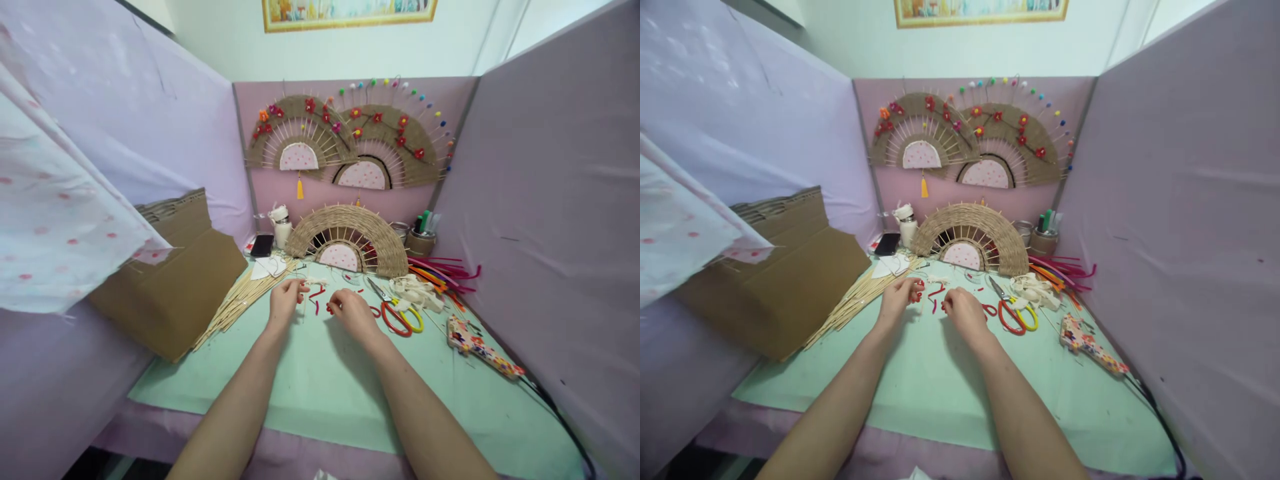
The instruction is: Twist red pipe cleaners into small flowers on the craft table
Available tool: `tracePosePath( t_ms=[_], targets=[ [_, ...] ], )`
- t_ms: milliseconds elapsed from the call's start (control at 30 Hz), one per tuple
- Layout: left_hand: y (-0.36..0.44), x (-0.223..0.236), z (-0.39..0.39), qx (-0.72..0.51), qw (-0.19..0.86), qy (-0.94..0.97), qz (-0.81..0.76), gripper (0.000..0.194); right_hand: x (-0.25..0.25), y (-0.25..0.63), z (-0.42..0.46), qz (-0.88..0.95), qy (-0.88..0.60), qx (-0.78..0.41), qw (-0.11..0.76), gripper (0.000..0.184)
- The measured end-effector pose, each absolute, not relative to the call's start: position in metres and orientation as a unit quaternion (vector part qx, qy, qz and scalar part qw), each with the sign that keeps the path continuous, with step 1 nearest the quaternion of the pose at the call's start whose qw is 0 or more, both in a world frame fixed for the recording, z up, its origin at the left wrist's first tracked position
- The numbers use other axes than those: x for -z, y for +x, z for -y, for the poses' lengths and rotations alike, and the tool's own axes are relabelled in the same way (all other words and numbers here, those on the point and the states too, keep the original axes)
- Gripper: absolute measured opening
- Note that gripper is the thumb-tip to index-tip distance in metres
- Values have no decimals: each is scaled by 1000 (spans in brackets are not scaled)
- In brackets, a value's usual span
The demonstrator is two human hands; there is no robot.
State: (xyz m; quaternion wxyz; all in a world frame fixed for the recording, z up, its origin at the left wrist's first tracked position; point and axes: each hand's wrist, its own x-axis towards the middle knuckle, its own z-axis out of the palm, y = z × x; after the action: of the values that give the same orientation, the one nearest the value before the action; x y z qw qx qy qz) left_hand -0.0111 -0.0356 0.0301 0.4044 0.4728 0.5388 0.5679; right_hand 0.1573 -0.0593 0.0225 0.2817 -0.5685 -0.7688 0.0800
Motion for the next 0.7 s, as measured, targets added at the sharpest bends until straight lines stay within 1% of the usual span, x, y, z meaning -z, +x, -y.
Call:
tracePosePath(
  t_ms=[67,133,200,300,367,433,500,567,633,700],
  targets=[
    [-18,-40,35,-585,404,454,-537,30,-23,155,63,786,-565,-84,235,19],
    [-22,-54,40,-582,405,454,-540,30,-23,153,64,792,-561,-89,224,25],
    [-23,-70,49,-561,393,473,-554,28,-24,154,62,777,-572,-92,247,28],
    [-25,-90,55,-517,357,547,-553,21,-25,159,56,741,-589,-95,307,25],
    [-28,-94,49,-487,314,608,-543,17,-27,163,53,722,-594,-101,341,22],
    [-31,-89,33,-460,253,656,-542,14,-32,167,53,708,-600,-113,354,20],
    [-30,-75,10,-440,185,692,-542,11,-40,170,58,709,-609,-120,335,18],
    [-25,-59,-13,-413,140,729,-528,14,-50,172,64,728,-613,-113,287,16],
    [-17,-43,-32,-341,112,777,-517,19,-61,174,65,755,-606,-103,230,15],
    [-9,-31,-44,-265,88,808,-519,23,-68,175,57,764,-606,-89,205,15]
  ],
)
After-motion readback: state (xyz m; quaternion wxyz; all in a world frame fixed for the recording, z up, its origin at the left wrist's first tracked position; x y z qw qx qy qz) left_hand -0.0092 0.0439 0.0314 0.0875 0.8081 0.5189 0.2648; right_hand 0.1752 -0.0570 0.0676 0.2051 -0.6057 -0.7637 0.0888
